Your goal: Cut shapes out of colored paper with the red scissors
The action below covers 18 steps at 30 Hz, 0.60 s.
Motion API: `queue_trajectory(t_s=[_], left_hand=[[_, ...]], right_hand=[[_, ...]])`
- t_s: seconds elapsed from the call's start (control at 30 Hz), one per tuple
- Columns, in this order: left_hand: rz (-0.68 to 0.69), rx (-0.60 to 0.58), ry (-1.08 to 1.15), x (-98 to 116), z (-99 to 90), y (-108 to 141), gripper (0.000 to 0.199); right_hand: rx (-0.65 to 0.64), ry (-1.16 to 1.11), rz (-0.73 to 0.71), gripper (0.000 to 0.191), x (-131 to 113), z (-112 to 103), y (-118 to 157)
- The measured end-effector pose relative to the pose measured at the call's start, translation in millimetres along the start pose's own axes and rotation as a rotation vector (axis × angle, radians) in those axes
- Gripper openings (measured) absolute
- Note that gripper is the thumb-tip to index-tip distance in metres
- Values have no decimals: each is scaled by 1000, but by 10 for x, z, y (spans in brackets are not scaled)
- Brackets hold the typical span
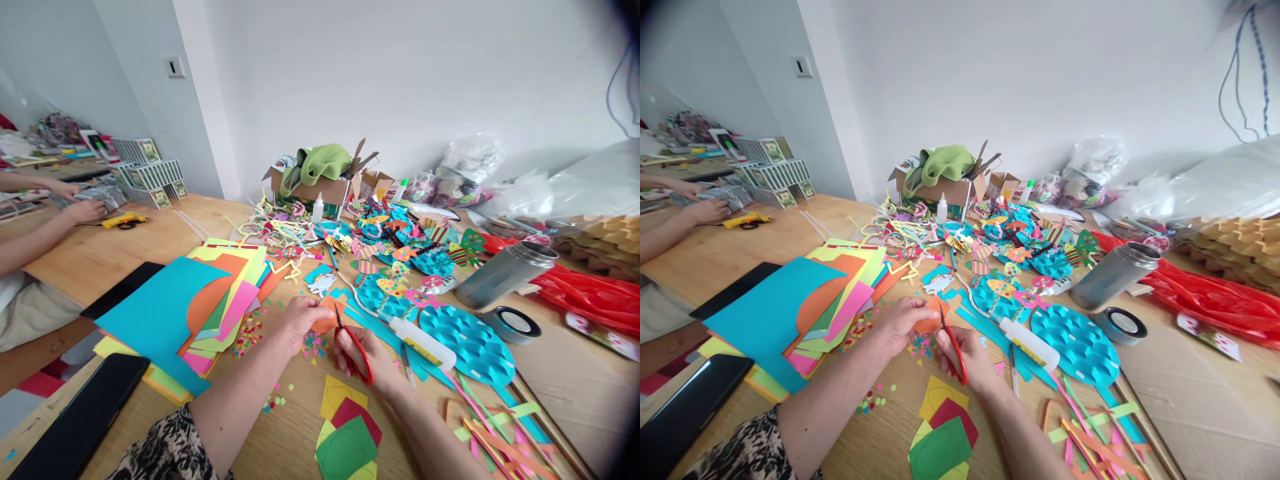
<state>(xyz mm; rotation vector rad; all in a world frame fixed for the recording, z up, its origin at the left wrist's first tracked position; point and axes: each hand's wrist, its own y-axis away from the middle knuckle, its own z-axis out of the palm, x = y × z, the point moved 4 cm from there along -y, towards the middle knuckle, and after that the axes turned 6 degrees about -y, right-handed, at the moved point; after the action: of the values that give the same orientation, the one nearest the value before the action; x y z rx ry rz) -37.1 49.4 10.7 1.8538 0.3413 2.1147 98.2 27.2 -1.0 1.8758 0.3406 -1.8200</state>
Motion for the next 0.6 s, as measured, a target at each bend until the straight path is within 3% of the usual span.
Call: queue_trajectory(t_s=[0.33,0.6], left_hand=[[-17,5,-10,-13,-1,-19,21],[99,56,53,38,-21,-27,25]], right_hand=[[7,-16,3,65,19,-14,-8],[12,-18,22,67,8,-7,-6]])
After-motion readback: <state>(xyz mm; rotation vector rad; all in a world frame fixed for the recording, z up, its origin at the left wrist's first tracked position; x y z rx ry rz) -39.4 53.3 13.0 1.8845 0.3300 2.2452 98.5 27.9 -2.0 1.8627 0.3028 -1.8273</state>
